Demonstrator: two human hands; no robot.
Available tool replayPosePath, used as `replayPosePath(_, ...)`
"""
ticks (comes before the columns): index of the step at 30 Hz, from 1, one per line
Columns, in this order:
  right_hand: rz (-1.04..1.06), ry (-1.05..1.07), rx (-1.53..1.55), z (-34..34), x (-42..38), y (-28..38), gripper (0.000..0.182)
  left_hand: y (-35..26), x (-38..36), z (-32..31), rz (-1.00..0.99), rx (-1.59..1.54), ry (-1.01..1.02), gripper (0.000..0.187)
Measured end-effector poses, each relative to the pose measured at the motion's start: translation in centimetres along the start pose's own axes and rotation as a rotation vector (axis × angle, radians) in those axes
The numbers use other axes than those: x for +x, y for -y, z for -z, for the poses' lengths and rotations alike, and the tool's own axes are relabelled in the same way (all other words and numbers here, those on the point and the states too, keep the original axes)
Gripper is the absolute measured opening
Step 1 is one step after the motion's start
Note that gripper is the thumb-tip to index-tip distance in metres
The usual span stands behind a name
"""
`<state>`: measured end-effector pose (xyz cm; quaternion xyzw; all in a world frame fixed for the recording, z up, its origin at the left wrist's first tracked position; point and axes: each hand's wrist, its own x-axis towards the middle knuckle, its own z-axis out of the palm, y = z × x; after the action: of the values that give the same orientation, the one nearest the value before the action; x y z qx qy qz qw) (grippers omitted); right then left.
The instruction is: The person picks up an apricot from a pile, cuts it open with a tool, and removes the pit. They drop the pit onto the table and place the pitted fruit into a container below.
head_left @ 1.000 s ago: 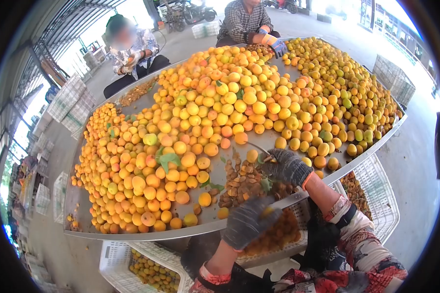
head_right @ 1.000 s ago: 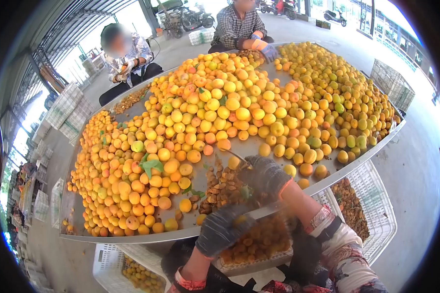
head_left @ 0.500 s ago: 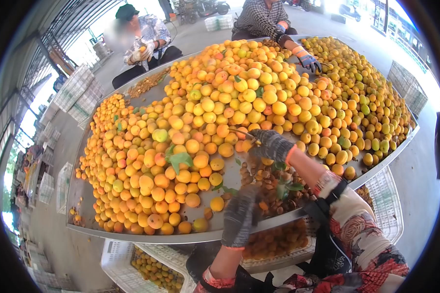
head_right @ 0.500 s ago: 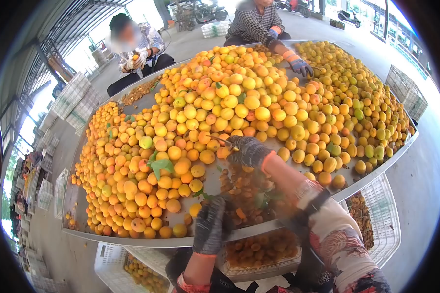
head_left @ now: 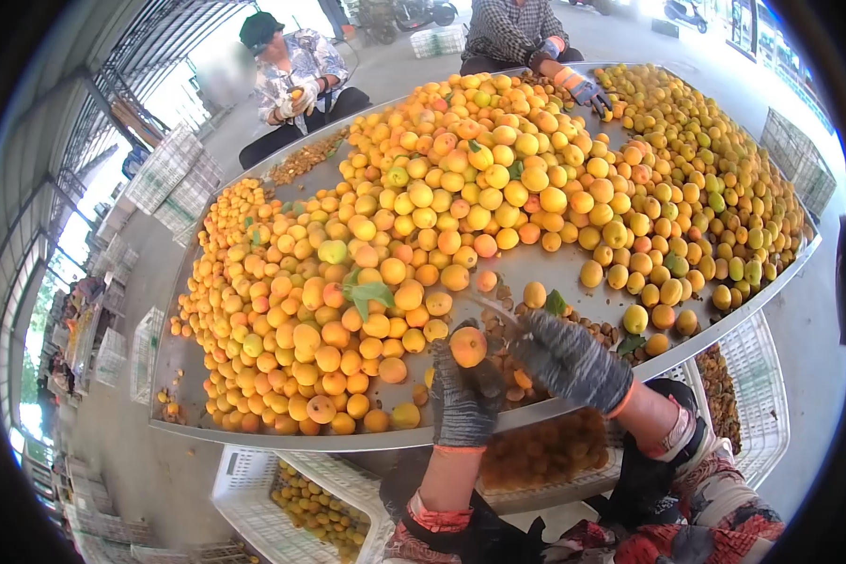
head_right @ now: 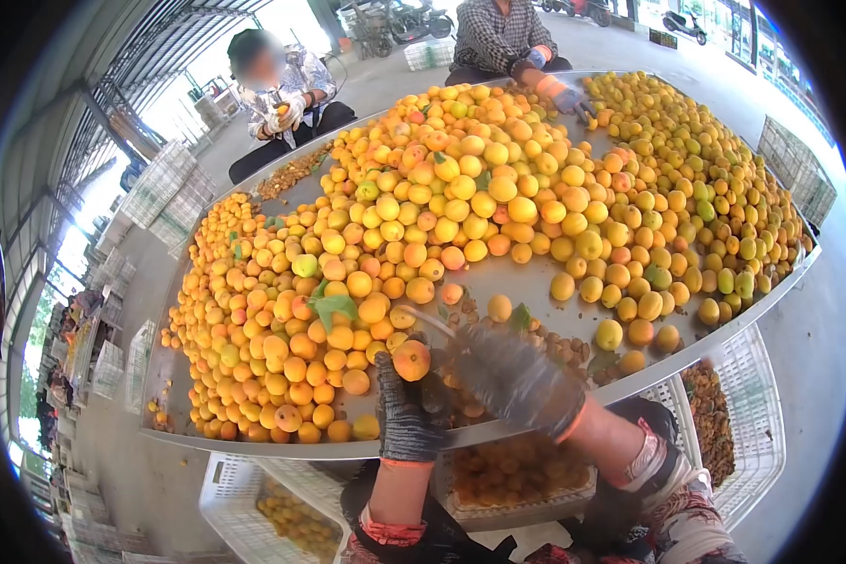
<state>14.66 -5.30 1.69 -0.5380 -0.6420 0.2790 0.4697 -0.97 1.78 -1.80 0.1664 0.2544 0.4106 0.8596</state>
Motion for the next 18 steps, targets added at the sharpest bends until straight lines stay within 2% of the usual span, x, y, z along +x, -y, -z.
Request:
replayPosePath(2,0.55,-0.1,-0.819,-0.4,-0.7,1.9,0.027,1.0,0.8,1.2,-0.179,0.276,-0.041,0.043)
replayPosePath(3,0.482,-0.106,-0.675,-0.9,-1.1,2.6,0.027,0.9,0.6,0.4,-0.173,0.28,-0.04,0.043)
replayPosePath(4,0.475,-0.109,-0.673,-1.2,-1.0,3.4,0.027,0.6,0.3,-0.8,-0.061,0.129,-0.047,0.051)
replayPosePath(5,0.151,-0.03,-0.473,-1.5,-0.7,4.2,0.028,0.4,0.2,-1.5,0.05,-0.023,-0.054,0.059)
replayPosePath(6,-0.166,0.046,-0.266,-1.7,-0.6,4.6,0.029,0.7,0.4,-1.3,0.053,-0.018,-0.054,0.059)
replayPosePath(7,-0.166,0.044,-0.264,-2.0,-0.8,4.1,0.029,1.0,0.8,-1.0,0.031,-0.032,-0.082,0.059)
replayPosePath(9,0.016,-0.129,-0.272,-2.6,-1.3,2.9,0.025,1.5,0.8,-0.7,0.015,-0.042,-0.115,0.059)
replayPosePath(10,0.013,-0.134,-0.27,-2.5,-1.4,2.8,0.025,1.7,0.7,-0.7,-0.058,0.03,-0.066,0.058)
replayPosePath(14,-0.174,-0.055,-0.164,-1.0,-1.3,3.8,0.03,1.9,-0.9,-2.9,-0.213,0.218,0.051,0.055)
replayPosePath(16,-0.257,-0.04,-0.134,-0.8,-1.5,3.2,0.031,1.7,-1.0,-2.9,-0.205,0.251,0.084,0.055)
replayPosePath(18,0.19,-0.137,-0.443,-0.9,-2.1,1.4,0.032,1.7,-1.1,-3.1,-0.199,0.286,0.113,0.056)
